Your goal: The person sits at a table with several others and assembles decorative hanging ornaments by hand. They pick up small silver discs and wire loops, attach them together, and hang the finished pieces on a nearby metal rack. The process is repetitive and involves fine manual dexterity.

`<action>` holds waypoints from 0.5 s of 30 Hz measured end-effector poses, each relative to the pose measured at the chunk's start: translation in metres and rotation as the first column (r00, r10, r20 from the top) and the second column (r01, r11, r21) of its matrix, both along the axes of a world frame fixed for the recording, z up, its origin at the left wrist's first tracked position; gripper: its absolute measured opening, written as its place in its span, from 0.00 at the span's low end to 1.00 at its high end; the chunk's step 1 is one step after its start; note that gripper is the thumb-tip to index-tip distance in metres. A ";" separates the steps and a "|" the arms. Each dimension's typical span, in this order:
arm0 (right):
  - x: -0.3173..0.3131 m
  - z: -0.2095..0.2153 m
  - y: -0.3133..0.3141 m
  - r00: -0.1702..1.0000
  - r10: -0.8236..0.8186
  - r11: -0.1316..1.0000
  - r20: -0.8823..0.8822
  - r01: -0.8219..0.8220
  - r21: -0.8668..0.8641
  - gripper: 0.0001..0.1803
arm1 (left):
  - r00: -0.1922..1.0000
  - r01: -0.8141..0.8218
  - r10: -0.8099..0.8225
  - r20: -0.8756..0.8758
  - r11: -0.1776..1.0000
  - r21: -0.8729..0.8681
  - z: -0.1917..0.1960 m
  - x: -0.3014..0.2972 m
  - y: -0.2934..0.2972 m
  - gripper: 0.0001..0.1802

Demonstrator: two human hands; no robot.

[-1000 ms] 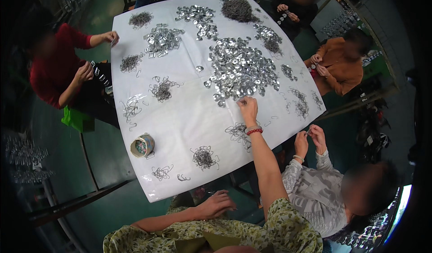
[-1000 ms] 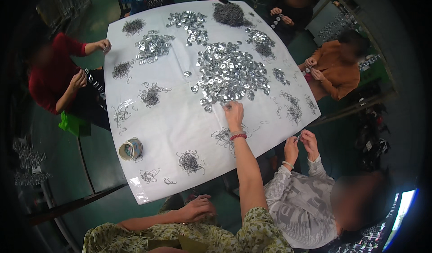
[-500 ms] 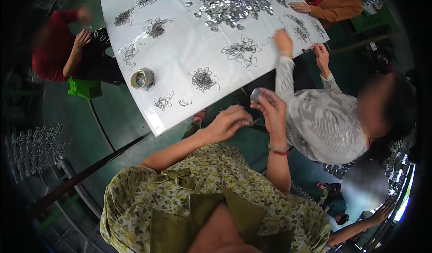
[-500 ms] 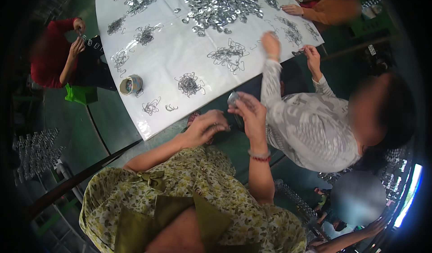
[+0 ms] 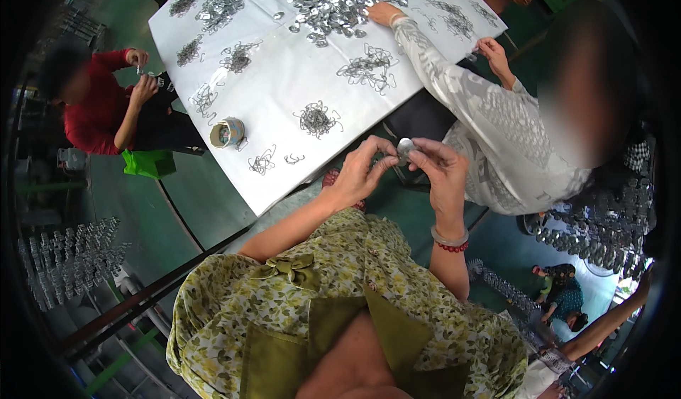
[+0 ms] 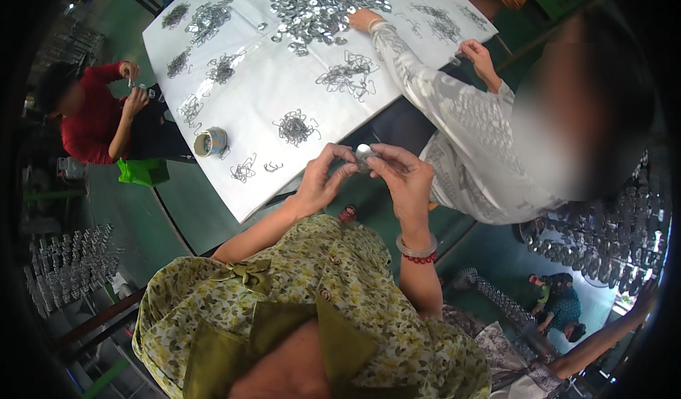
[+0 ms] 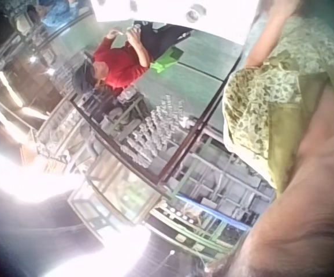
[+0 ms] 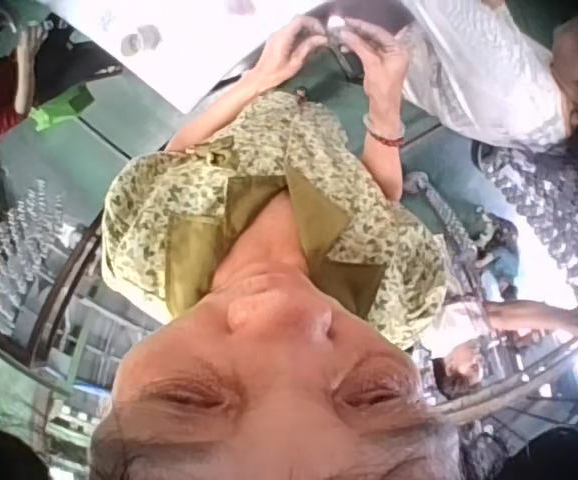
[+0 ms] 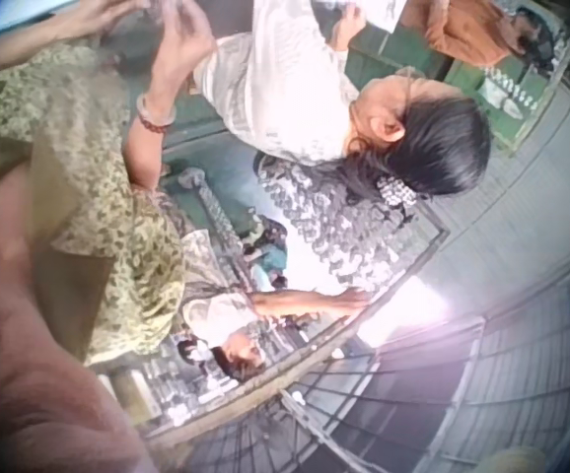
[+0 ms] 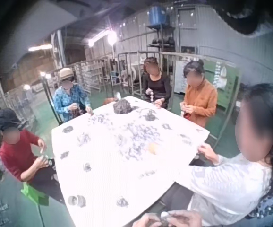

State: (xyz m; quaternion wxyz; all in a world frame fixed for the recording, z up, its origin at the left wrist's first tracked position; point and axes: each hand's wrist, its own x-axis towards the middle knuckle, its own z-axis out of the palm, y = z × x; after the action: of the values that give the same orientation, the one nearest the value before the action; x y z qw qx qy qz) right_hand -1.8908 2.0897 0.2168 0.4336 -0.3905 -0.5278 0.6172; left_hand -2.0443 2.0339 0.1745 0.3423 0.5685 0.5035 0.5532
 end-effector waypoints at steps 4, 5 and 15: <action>-0.006 -0.004 0.001 0.994 -0.096 0.995 0.056 0.097 -0.024 0.09 | 0.997 -0.019 0.022 -0.071 0.999 0.031 -0.010 -0.006 0.005 0.10; -0.009 -0.006 0.001 0.993 -0.095 0.995 0.070 0.097 -0.012 0.09 | 0.995 -0.023 0.027 -0.093 0.999 0.042 -0.012 -0.008 0.006 0.11; -0.018 -0.004 -0.001 0.914 -0.187 0.982 0.360 0.168 0.086 0.07 | 0.801 -0.358 0.276 -0.531 0.932 -0.056 -0.129 -0.143 0.166 0.07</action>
State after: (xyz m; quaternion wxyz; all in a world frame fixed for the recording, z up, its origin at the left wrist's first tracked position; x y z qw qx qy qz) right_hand -1.9087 2.0888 0.2125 0.3920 -0.5333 -0.5779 0.4775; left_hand -2.1870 2.1998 0.0458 0.1404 0.5746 0.7055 0.3903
